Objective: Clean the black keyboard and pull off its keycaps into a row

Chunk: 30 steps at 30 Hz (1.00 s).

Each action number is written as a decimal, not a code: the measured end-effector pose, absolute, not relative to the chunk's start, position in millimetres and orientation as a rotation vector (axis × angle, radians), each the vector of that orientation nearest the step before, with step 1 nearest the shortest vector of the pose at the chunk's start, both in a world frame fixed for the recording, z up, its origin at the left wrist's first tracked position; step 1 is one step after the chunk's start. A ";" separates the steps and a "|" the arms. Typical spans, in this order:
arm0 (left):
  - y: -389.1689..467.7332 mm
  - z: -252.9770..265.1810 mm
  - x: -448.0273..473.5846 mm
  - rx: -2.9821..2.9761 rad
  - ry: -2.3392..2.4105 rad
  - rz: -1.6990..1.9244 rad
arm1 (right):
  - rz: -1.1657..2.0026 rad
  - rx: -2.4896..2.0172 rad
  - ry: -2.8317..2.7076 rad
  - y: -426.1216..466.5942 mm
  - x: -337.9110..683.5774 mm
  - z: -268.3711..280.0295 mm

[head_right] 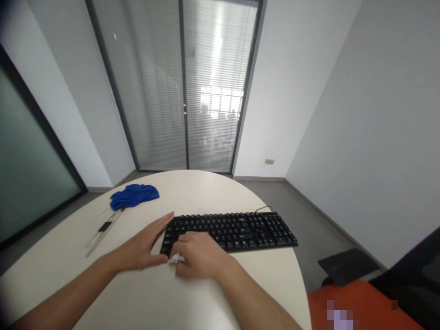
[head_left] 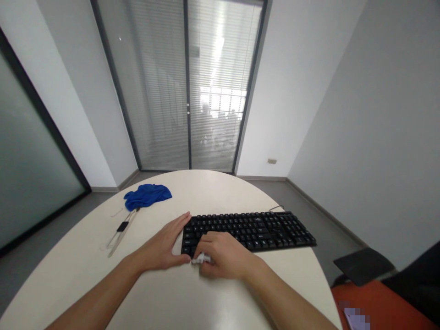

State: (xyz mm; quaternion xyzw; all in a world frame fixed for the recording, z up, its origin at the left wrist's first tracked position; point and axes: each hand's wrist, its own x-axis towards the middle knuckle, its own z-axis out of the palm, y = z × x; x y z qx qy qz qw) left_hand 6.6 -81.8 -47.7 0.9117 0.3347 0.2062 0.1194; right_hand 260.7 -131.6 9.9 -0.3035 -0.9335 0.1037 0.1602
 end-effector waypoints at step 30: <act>-80.1 -53.4 6.5 2.669 1.042 0.637 | 0.167 -1.120 -2.594 -125.3 272.4 17.6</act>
